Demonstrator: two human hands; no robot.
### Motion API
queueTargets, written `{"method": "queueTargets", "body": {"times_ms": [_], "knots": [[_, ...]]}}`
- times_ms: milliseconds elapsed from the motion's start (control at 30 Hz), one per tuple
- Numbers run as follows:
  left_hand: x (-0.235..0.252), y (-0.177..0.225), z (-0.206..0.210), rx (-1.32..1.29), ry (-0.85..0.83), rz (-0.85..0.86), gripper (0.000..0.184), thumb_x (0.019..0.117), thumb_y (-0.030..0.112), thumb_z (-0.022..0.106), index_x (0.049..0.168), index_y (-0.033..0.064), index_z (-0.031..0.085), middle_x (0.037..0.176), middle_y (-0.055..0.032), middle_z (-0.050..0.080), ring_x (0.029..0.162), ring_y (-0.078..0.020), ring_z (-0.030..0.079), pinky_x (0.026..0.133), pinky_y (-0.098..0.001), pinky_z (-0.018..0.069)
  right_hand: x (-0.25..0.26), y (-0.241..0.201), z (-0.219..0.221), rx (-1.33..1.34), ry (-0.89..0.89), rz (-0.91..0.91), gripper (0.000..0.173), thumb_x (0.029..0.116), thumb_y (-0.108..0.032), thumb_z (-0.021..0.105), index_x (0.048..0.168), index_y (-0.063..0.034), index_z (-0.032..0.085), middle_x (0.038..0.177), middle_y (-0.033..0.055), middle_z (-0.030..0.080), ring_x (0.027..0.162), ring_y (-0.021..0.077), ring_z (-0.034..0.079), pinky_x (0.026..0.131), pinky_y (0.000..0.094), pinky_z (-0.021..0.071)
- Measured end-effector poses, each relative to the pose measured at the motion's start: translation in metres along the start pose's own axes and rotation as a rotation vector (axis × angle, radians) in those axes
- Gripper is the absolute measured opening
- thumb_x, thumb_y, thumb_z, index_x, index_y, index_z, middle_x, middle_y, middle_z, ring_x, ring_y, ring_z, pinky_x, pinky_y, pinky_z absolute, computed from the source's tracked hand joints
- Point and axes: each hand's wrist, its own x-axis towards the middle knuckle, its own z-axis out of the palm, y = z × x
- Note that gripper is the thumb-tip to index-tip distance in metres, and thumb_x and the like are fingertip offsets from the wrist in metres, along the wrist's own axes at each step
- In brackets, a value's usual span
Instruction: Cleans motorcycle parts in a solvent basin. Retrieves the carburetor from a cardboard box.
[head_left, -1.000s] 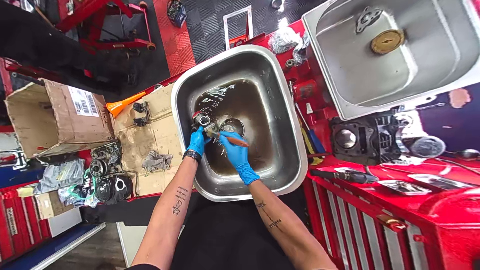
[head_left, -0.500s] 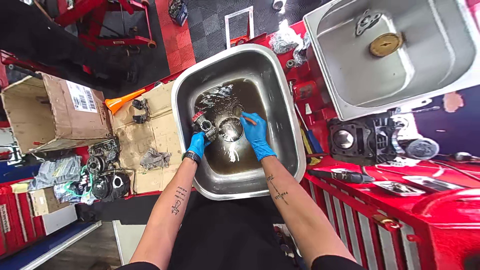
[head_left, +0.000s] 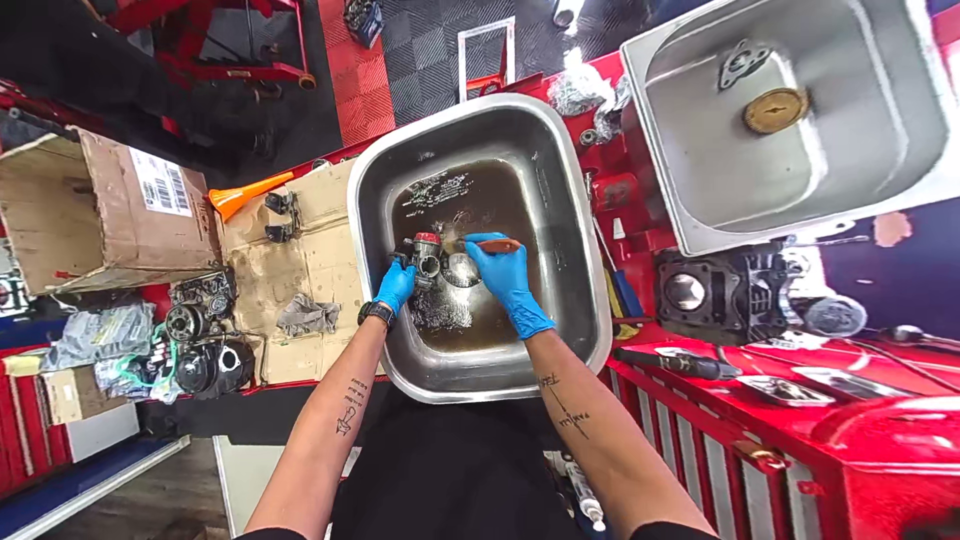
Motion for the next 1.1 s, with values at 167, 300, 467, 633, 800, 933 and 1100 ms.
{"method": "queueTargets", "body": {"times_ms": [167,300,467,633,800,933,1100], "knots": [[0.000,0.002,-0.011,-0.027,-0.068,-0.002,0.047,0.1105,0.022,0.040,0.147,-0.0064,0.046,0.143,-0.0274,0.054,0.132,-0.0325,0.054,0.112,-0.0468,0.0423,0.011,0.021,0.010,0.042,0.048,-0.019,0.019,0.0948,-0.014,0.071,0.110,-0.0045,0.076,0.108,0.0099,0.074,0.100,0.0151,0.071,0.093,0.0355,0.0581],[0.003,-0.005,-0.006,-0.366,-0.124,-0.146,0.036,0.1108,0.023,0.039,0.128,-0.0025,0.058,0.111,-0.0162,0.065,0.093,-0.0209,0.065,0.081,-0.0368,0.0559,0.005,0.022,0.010,0.210,0.101,0.050,0.023,0.0983,-0.016,0.067,0.115,-0.0033,0.074,0.103,0.0086,0.076,0.086,0.0146,0.073,0.083,0.0362,0.0624],[0.008,-0.022,0.010,-0.494,-0.102,-0.263,0.031,0.1083,0.022,0.044,0.123,0.0011,0.062,0.106,-0.0136,0.066,0.090,-0.0218,0.064,0.076,-0.0395,0.0552,-0.036,0.032,0.001,0.307,-0.028,0.350,0.014,0.0935,-0.010,0.070,0.103,0.0005,0.074,0.084,0.0068,0.075,0.070,0.0137,0.072,0.070,0.0314,0.0639],[-0.003,-0.009,0.012,-0.452,0.101,-0.199,0.047,0.1105,0.035,0.043,0.134,-0.0022,0.059,0.135,-0.0207,0.061,0.125,-0.0282,0.059,0.104,-0.0485,0.0489,-0.036,0.028,0.021,0.386,0.219,0.303,0.020,0.0961,-0.011,0.067,0.109,0.0034,0.073,0.091,0.0115,0.076,0.077,0.0173,0.075,0.076,0.0350,0.0649],[-0.010,-0.011,0.028,-0.178,0.208,0.007,0.093,0.0998,0.051,0.060,0.162,-0.0019,0.015,0.162,-0.0266,0.032,0.150,-0.0329,0.036,0.123,-0.0474,0.0319,-0.060,0.025,0.028,0.357,0.053,0.368,0.015,0.0939,-0.011,0.070,0.103,0.0001,0.074,0.086,0.0078,0.076,0.072,0.0149,0.073,0.071,0.0325,0.0645],[-0.021,-0.002,0.034,0.097,0.345,0.139,0.100,0.0966,0.051,0.064,0.162,-0.0046,0.013,0.166,-0.0306,0.018,0.155,-0.0382,0.022,0.127,-0.0465,0.0240,-0.012,0.047,0.008,0.143,0.372,0.156,0.023,0.0968,-0.017,0.067,0.113,-0.0015,0.074,0.101,0.0111,0.075,0.091,0.0164,0.072,0.087,0.0368,0.0600],[-0.023,-0.010,0.046,0.414,0.382,0.323,0.090,0.0951,0.046,0.068,0.160,-0.0023,0.027,0.166,-0.0237,0.028,0.155,-0.0401,0.023,0.129,-0.0466,0.0168,0.040,0.060,-0.028,-0.105,0.517,-0.139,0.028,0.0995,-0.011,0.065,0.123,0.0009,0.072,0.118,0.0203,0.070,0.112,0.0271,0.067,0.101,0.0387,0.0540]]}}
